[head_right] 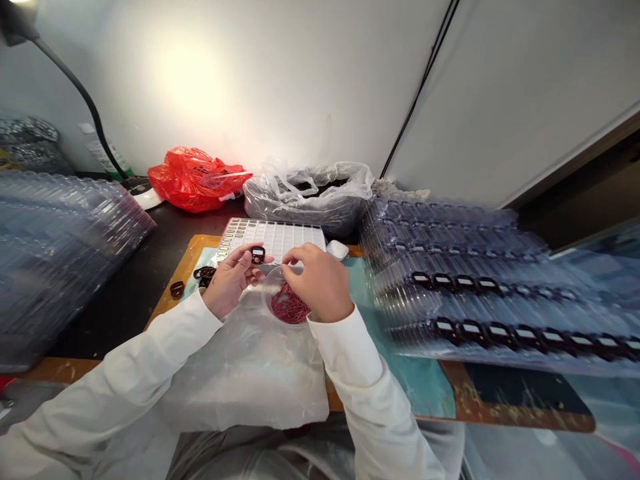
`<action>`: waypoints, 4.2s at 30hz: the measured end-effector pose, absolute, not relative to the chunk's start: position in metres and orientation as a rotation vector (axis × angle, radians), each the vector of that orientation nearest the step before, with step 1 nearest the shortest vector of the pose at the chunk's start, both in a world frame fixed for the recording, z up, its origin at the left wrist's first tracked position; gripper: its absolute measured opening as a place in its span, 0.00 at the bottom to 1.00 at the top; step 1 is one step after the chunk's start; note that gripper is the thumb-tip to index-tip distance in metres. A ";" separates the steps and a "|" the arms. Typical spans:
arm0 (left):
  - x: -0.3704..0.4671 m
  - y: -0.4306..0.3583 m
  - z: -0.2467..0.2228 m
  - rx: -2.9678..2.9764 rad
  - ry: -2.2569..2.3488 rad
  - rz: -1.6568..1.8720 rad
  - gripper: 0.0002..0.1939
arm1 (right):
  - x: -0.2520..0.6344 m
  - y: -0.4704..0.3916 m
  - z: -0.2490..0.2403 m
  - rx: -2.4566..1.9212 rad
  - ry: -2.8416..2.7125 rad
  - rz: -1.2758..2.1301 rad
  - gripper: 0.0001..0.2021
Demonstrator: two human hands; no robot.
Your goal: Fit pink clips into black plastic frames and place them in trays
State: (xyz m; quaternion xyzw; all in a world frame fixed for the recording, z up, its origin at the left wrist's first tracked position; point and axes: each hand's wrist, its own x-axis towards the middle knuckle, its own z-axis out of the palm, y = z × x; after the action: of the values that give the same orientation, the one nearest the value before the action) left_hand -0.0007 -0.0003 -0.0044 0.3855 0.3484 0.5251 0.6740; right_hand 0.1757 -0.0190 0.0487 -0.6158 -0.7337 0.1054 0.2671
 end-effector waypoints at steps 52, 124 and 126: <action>0.001 -0.007 -0.002 0.969 0.842 1.121 0.26 | 0.156 -0.026 0.035 -1.312 -2.001 -0.106 0.13; 0.003 -0.007 0.025 0.852 0.975 1.258 0.10 | 0.475 -0.101 0.090 -1.947 -2.261 -0.611 0.10; 0.002 -0.006 0.023 0.844 0.952 1.306 0.11 | 0.467 -0.104 0.099 -1.954 -2.204 -0.670 0.12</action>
State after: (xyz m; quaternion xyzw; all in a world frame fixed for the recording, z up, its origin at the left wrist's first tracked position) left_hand 0.0020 -0.0064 0.0228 0.3658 0.4127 0.5664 0.6124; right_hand 0.4672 -0.1040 0.0991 -0.6458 -0.7282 -0.2213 0.0606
